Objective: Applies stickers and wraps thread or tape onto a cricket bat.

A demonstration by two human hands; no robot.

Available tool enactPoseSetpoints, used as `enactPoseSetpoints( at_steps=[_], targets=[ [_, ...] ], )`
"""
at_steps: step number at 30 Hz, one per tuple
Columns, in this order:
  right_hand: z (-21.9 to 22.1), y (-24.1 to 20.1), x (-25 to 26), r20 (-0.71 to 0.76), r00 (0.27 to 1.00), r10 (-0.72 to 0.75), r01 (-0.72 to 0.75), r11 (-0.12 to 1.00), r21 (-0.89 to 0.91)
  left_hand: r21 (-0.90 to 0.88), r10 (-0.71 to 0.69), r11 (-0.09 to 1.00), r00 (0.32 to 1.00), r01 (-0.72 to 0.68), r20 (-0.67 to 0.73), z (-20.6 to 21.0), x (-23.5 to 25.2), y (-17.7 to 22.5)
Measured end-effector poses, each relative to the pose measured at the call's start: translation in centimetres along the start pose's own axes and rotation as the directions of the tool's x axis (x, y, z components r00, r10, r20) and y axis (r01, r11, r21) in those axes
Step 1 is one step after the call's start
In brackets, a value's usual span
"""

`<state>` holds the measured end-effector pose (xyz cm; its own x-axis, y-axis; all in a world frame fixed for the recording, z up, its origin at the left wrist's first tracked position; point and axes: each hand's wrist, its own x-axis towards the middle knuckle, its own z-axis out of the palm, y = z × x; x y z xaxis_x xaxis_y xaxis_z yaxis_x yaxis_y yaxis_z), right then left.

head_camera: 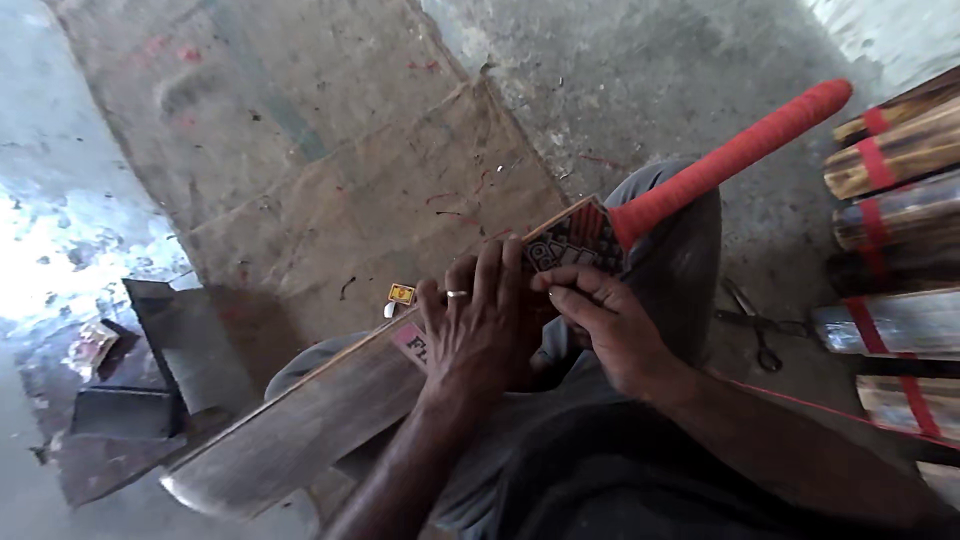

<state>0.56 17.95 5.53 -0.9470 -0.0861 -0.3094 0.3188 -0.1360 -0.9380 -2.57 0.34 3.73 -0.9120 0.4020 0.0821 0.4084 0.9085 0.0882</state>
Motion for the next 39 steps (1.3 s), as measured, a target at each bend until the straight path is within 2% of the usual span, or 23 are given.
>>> enactPoseSetpoints(
  at_steps=[4, 9, 16, 26, 30, 32, 33, 35, 37, 39],
  targets=[
    [-1.0, 1.4, -3.6, -0.012, 1.000, 0.009, -0.009, 1.000, -0.003, -0.046, 0.018, 0.999, 0.997, -0.014, 0.080, -0.5, 0.7, -1.1],
    [-1.8, 4.0, -5.0, -0.006, 0.999, 0.052, -0.052, 0.998, 0.020, -0.104, 0.057, 0.994, 0.989, -0.043, 0.135, -0.9, 1.2, -1.5],
    [-2.3, 6.0, -4.0, -0.009, 0.996, 0.083, -0.083, 0.996, 0.031, -0.144, 0.066, 0.989, 0.979, -0.038, 0.194, -1.0, 1.8, -2.1],
    [-2.3, 6.3, -3.8, -0.012, 0.995, 0.103, -0.101, 0.990, 0.095, -0.178, 0.080, 0.983, 0.966, -0.036, 0.245, -1.3, 2.4, -2.6],
    [-2.4, 5.5, -3.8, 0.019, 0.999, 0.050, -0.051, 0.995, 0.083, -0.296, 0.093, 0.955, 0.941, 0.008, 0.325, -2.0, 3.2, -3.2],
    [-2.4, 4.6, -3.9, 0.039, 0.999, 0.002, -0.006, 0.996, 0.092, -0.447, 0.095, 0.885, 0.892, 0.128, 0.443, -2.7, 3.4, -3.3],
    [-2.5, 4.0, -4.0, 0.046, 0.999, -0.014, 0.008, 0.993, 0.114, -0.523, 0.097, 0.818, 0.838, 0.239, 0.536, -3.2, 3.4, -3.2],
    [-2.5, 3.1, -4.4, 0.057, 0.998, -0.024, 0.014, 0.986, 0.166, -0.622, 0.144, 0.608, 0.702, 0.493, 0.697, -4.1, 3.2, -2.6],
    [-2.7, 2.5, -4.6, 0.067, 0.997, -0.024, 0.012, 0.983, 0.185, -0.644, 0.262, 0.351, 0.589, 0.680, 0.764, -3.9, 2.7, -2.3],
    [-3.0, 2.3, -4.8, 0.078, 0.997, -0.027, 0.014, 0.987, 0.161, -0.649, 0.401, 0.151, 0.554, 0.746, 0.730, -2.7, 2.0, -2.1]
  ],
)
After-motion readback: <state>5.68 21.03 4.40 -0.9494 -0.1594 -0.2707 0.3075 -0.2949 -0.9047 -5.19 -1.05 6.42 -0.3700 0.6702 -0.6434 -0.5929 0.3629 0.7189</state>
